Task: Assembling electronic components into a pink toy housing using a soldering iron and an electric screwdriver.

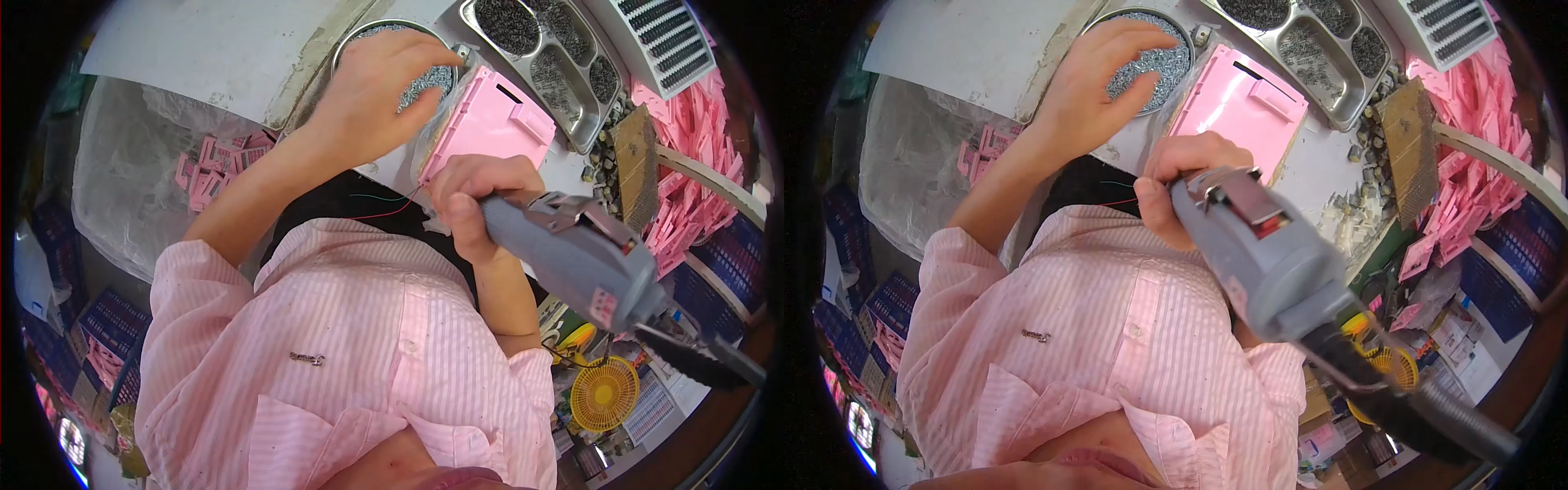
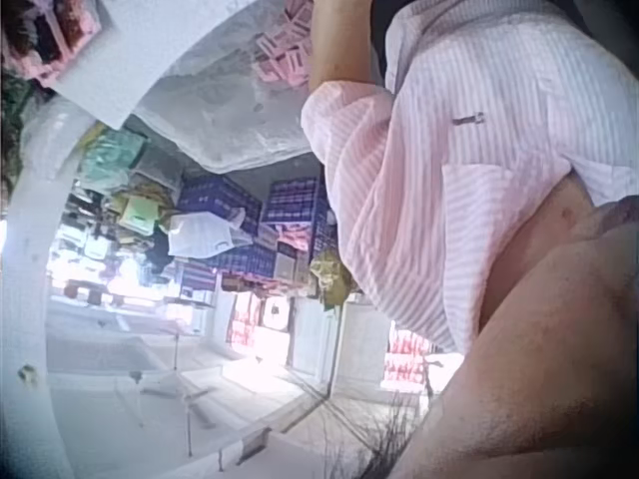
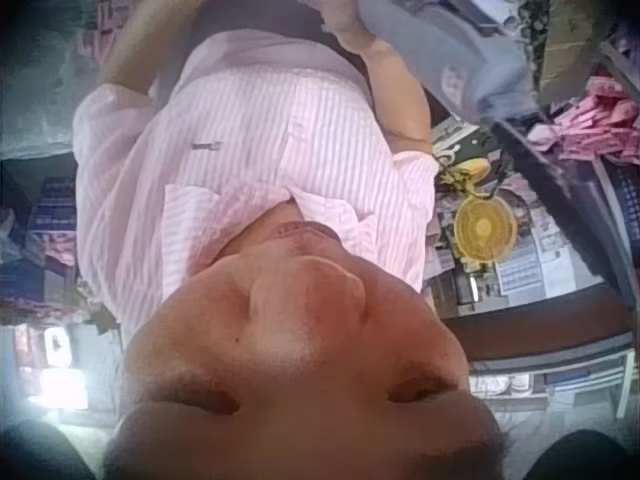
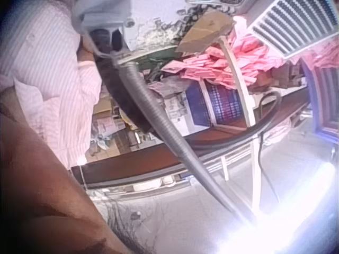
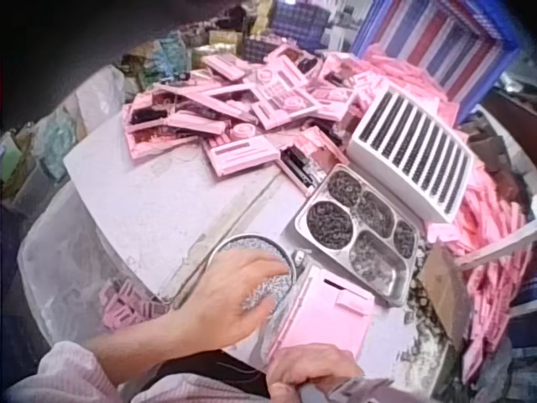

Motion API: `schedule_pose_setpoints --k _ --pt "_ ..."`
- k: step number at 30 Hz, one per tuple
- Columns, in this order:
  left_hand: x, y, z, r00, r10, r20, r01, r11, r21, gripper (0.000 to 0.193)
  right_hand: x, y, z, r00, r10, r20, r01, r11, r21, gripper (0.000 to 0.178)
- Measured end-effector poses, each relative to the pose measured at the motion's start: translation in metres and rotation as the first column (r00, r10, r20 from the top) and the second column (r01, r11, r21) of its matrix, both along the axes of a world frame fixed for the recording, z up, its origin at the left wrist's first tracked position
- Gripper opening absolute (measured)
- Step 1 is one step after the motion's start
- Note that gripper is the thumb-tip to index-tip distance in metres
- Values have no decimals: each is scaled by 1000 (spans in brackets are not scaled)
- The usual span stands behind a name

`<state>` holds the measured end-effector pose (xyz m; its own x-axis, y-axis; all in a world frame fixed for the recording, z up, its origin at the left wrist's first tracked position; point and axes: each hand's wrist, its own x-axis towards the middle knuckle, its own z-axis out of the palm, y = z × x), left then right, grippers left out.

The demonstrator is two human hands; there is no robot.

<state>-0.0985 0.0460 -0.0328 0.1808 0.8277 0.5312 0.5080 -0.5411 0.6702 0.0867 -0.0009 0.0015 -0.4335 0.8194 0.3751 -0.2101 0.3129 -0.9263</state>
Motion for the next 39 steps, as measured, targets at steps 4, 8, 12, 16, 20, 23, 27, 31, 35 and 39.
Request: schedule_pose_setpoints --k 4,8,12,16,20,23,27,31,35,39 --pt "61 40 -7 957 -210 -199 216 976 11 36 9 5 -2 994 -28 105 20 997 70 25" --pt "104 66 11 872 -311 -379 323 946 -34 33 37 46 44 852 416 -319 -425 904 45 21" --pt "19 25 50 957 -289 9 277 926 256 33 77 6 137 653 135 -745 -162 986 37 26" --pt "-153 -78 -2 551 627 551 -610 753 -246 53 101 -14 127 673 109 -732 -104 993 53 29" --pt "-323 -307 -259 121 911 394 -493 400 -773 38 85 6 110 755 110 -646 -171 985 -32 31" --pt "-323 -413 -320 -26 999 47 -265 39 -963 58 81 27 96 766 115 -632 -196 979 -60 33" --pt "-264 -254 -253 163 779 -606 -981 60 -187 72 74 29 96 897 91 -433 -124 991 -47 37" --pt "-163 -18 -20 752 652 97 -658 752 44 43 83 23 88 924 -220 -311 176 971 -165 57" --pt "-68 143 29 962 168 -216 -124 971 207 40 64 34 87 886 -436 -160 417 898 -141 78" --pt "-16 253 -18 568 240 -787 68 940 335 43 75 40 87 860 -502 -95 496 865 -78 93"
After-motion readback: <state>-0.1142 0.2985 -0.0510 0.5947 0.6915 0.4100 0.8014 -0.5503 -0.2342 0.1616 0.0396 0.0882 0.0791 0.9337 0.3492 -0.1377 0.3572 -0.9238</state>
